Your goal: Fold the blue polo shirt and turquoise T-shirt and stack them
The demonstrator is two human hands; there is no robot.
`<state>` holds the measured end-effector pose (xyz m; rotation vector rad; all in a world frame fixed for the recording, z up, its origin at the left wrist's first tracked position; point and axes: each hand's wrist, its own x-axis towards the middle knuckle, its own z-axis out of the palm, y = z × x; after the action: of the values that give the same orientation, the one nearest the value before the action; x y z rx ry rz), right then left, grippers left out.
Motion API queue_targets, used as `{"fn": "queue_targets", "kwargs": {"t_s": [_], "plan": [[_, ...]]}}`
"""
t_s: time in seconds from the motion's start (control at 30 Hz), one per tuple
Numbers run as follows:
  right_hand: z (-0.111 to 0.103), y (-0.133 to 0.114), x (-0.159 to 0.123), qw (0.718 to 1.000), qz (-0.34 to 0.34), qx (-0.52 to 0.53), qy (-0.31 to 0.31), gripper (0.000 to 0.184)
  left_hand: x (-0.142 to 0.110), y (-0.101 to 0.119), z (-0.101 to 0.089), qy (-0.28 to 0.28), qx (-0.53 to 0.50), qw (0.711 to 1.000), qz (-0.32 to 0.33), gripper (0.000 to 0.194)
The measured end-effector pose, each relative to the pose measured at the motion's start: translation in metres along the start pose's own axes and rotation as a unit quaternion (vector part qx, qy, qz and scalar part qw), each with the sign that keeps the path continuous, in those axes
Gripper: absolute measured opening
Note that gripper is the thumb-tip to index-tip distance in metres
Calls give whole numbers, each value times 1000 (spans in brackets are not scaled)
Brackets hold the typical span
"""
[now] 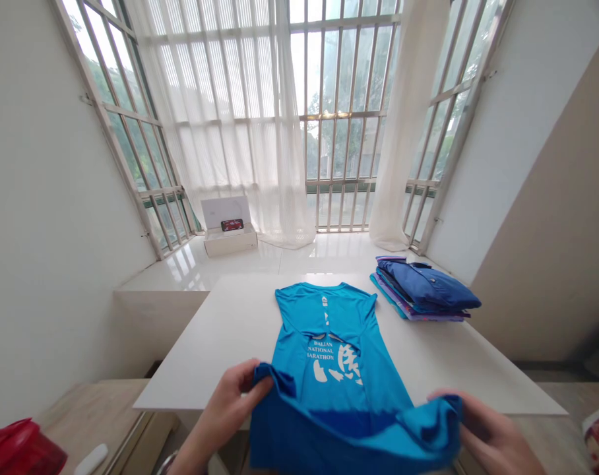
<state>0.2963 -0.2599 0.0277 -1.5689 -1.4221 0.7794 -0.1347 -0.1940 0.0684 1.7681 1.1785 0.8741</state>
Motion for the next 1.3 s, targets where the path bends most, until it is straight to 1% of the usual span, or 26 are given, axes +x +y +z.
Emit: {"fn": "queue_targets", "kwargs": {"t_s": [0.03,0.07,0.1,0.13,0.17,0.23,0.27,0.33,0.4,0.43,0.47,0.53,0.57,0.63,0.7,0.8,0.93,1.0,1.13,1.2,1.3], "plan": [[9,-1,24,1000,-3,17,5,49,23,-9,5,14,-13,1000,-2,41],[17,0,46,1000,-4,28,-6,49,44,-20,9,26,-6,1000,-6,40],[25,2,65,999,-5,27,-30,49,62,-31,14,39,24,999,-8,38],[32,6,82,999,-5,0,-35,49,76,-42,18,48,73,996,-10,35],[38,11,95,999,-5,-46,-26,48,87,-51,21,56,110,992,-11,33],[46,27,111,992,-6,-123,7,46,98,-66,24,69,149,986,-14,31],[48,35,115,990,-4,-142,22,46,100,-71,24,72,153,985,-15,30],[50,49,116,990,3,-135,30,46,99,-76,23,64,144,987,-17,29],[49,57,114,993,19,-111,23,52,97,-77,20,49,127,990,-30,31],[48,57,112,994,23,-104,20,57,96,-76,18,44,121,991,-36,34],[47,56,111,995,20,-100,18,61,94,-75,17,41,120,991,-37,40],[45,51,109,994,-10,-108,13,63,92,-71,13,36,145,989,-11,45],[44,47,110,993,-32,-118,4,59,91,-69,12,24,166,986,11,42],[41,39,112,987,-69,-144,-35,47,89,-64,9,-16,209,977,44,31],[38,32,116,979,-81,-167,-85,38,89,-60,7,-53,242,968,43,25],[34,25,126,969,-70,-191,-136,30,94,-56,4,-71,272,959,27,25],[31,20,136,958,-60,-219,-173,21,102,-50,1,-85,300,950,7,18],[30,19,138,955,-64,-227,-180,20,104,-46,-1,-89,308,947,-1,16],[30,15,138,953,-71,-218,-197,19,107,-43,-2,-101,297,949,1,18],[30,13,138,951,-65,-223,-205,21,108,-45,-2,-107,296,949,4,17],[29,10,140,942,-40,-269,-198,18,111,-48,-1,-110,299,948,7,14]]}}
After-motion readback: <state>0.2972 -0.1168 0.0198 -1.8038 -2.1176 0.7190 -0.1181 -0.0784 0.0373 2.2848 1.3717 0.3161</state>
